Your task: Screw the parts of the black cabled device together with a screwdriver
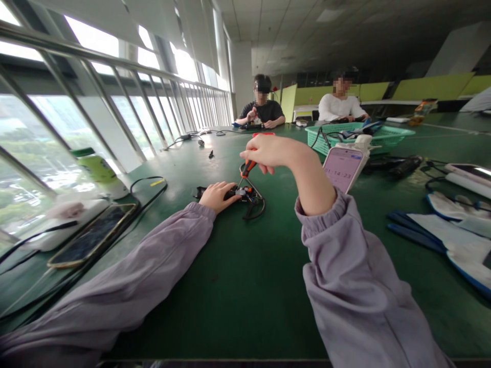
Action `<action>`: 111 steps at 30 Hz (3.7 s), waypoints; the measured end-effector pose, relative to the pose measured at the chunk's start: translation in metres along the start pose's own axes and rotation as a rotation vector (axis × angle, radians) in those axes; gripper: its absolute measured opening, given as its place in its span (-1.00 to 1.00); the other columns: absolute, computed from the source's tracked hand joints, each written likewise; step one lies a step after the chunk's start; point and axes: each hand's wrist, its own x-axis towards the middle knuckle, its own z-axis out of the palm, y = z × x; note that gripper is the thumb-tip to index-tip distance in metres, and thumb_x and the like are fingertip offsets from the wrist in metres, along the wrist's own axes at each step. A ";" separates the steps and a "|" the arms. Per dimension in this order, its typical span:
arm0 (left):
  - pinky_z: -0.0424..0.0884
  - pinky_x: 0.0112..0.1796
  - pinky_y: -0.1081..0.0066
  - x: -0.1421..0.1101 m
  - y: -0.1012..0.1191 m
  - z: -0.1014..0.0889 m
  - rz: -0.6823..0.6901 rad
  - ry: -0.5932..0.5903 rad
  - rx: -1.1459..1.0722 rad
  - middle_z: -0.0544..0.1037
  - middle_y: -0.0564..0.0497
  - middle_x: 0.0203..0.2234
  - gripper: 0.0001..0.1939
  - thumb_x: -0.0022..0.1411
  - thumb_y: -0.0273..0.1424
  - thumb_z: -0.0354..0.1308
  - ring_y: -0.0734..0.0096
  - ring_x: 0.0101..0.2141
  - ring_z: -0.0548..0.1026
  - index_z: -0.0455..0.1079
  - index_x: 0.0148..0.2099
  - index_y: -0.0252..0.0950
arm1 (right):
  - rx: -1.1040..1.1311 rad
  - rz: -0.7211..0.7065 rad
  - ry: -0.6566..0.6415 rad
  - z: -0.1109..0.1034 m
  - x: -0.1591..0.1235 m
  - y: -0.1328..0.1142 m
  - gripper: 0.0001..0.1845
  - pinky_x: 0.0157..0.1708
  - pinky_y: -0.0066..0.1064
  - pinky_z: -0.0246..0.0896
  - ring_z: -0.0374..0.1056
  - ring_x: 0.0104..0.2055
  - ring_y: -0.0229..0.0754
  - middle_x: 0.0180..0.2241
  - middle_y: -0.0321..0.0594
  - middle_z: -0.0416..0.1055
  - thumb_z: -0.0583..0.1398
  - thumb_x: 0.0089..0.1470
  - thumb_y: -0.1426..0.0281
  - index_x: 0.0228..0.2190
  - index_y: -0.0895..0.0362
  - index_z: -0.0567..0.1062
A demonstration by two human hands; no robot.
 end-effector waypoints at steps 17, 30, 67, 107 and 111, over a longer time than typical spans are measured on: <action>0.27 -0.14 0.28 -0.001 -0.001 0.002 0.014 0.004 0.004 0.48 -0.08 -0.15 -0.44 0.23 0.02 -0.09 0.19 -0.12 0.42 0.29 0.10 -0.25 | -0.030 0.036 0.138 0.005 0.004 -0.009 -0.46 -0.38 -0.26 0.10 0.29 -0.45 -0.15 -0.52 -0.12 0.34 -0.05 0.12 0.00 -0.41 0.16 0.46; 0.27 -0.12 0.29 -0.001 0.001 0.001 0.001 -0.003 0.014 0.49 -0.08 -0.14 -0.45 0.24 0.01 -0.09 0.21 -0.10 0.42 0.29 0.10 -0.23 | -0.027 -0.069 0.100 0.002 0.001 0.000 -0.66 -0.42 -0.33 0.15 0.29 -0.49 -0.24 -0.50 -0.19 0.39 0.04 0.11 0.15 -0.36 0.15 0.45; 0.27 -0.11 0.26 -0.002 -0.001 0.004 0.012 0.013 -0.010 0.48 -0.09 -0.13 -0.46 0.24 0.01 -0.11 0.18 -0.10 0.41 0.29 0.08 -0.23 | -0.050 0.058 0.013 0.003 -0.008 -0.005 -0.61 -0.43 -0.30 0.13 0.32 -0.48 -0.17 -0.53 -0.22 0.40 0.15 0.03 0.17 -0.12 0.10 0.39; 0.28 -0.10 0.23 -0.003 0.001 0.003 0.039 0.014 -0.002 0.47 -0.10 -0.15 -0.51 0.23 -0.10 -0.06 0.15 -0.10 0.41 0.28 0.09 -0.29 | -0.034 0.051 0.043 0.007 -0.007 -0.016 -0.62 -0.44 -0.32 0.13 0.29 -0.54 -0.20 -0.56 -0.20 0.37 0.02 0.11 0.14 -0.16 0.13 0.38; 0.28 -0.09 0.23 -0.002 -0.001 0.005 0.049 0.018 0.001 0.46 -0.10 -0.13 -0.51 0.23 -0.10 -0.06 0.16 -0.09 0.40 0.28 0.09 -0.28 | -0.080 -0.010 0.179 0.008 -0.005 -0.013 -0.56 -0.39 -0.33 0.14 0.32 -0.46 -0.21 -0.35 -0.16 0.43 0.11 0.03 0.29 -0.03 0.12 0.30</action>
